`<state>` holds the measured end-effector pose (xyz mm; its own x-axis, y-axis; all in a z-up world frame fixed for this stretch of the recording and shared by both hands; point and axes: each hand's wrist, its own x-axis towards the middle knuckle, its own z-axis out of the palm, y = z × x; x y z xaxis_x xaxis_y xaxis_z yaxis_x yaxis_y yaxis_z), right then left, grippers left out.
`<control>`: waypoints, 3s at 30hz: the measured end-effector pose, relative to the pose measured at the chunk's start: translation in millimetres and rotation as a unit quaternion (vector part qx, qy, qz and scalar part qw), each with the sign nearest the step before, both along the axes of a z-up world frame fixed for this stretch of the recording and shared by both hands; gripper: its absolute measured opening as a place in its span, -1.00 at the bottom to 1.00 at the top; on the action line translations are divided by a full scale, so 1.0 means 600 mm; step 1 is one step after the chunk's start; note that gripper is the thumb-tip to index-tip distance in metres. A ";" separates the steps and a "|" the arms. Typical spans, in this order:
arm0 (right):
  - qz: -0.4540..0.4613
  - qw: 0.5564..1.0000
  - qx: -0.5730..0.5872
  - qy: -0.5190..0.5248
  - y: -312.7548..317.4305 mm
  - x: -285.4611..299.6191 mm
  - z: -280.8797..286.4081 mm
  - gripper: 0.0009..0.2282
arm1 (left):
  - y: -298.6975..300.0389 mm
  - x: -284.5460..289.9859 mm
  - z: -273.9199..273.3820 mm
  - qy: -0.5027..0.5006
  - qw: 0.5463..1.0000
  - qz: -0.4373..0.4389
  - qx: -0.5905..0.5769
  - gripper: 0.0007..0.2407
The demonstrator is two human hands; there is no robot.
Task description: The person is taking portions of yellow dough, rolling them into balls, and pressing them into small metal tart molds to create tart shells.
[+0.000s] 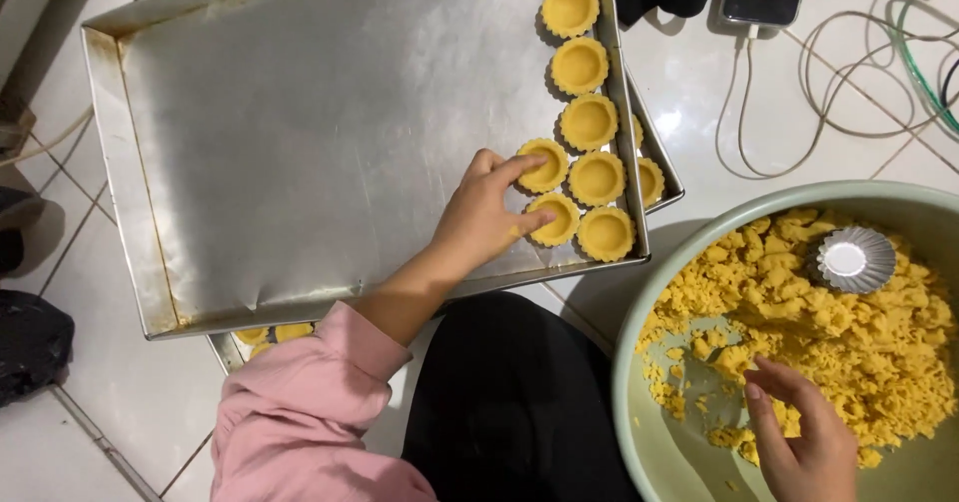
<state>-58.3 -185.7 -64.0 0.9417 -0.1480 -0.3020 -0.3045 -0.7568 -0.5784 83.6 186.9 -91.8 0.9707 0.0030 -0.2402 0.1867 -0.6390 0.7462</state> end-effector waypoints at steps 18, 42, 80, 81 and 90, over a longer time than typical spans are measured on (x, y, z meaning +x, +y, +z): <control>0.066 0.996 0.016 0.060 0.007 0.013 0.032 -0.69 | -0.077 -0.061 0.241 -0.216 0.954 0.062 -0.196 -0.80; 0.302 0.920 -0.181 0.172 -0.040 -0.036 -0.015 -0.74 | -0.402 -0.057 0.022 0.054 0.936 0.013 -0.347 -0.80; 0.334 0.898 -0.200 0.203 -0.061 -0.067 -0.136 -0.39 | -0.389 -0.062 0.067 0.069 0.936 0.065 -0.340 -0.79; 0.368 0.895 -0.159 0.195 -0.064 -0.068 -0.144 -0.48 | -0.388 -0.059 0.076 0.082 0.944 0.045 -0.317 -0.78; 0.552 0.826 -0.110 0.033 -0.018 0.012 -0.142 -0.41 | -0.395 -0.048 0.008 0.045 0.921 0.073 -0.381 -0.81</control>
<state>-51.2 -196.3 -149.2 0.5217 0.7319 -0.4384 0.6164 -0.6786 -0.3995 54.9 -49.8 -87.0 0.9496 -0.0711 -0.3052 0.3112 0.0997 0.9451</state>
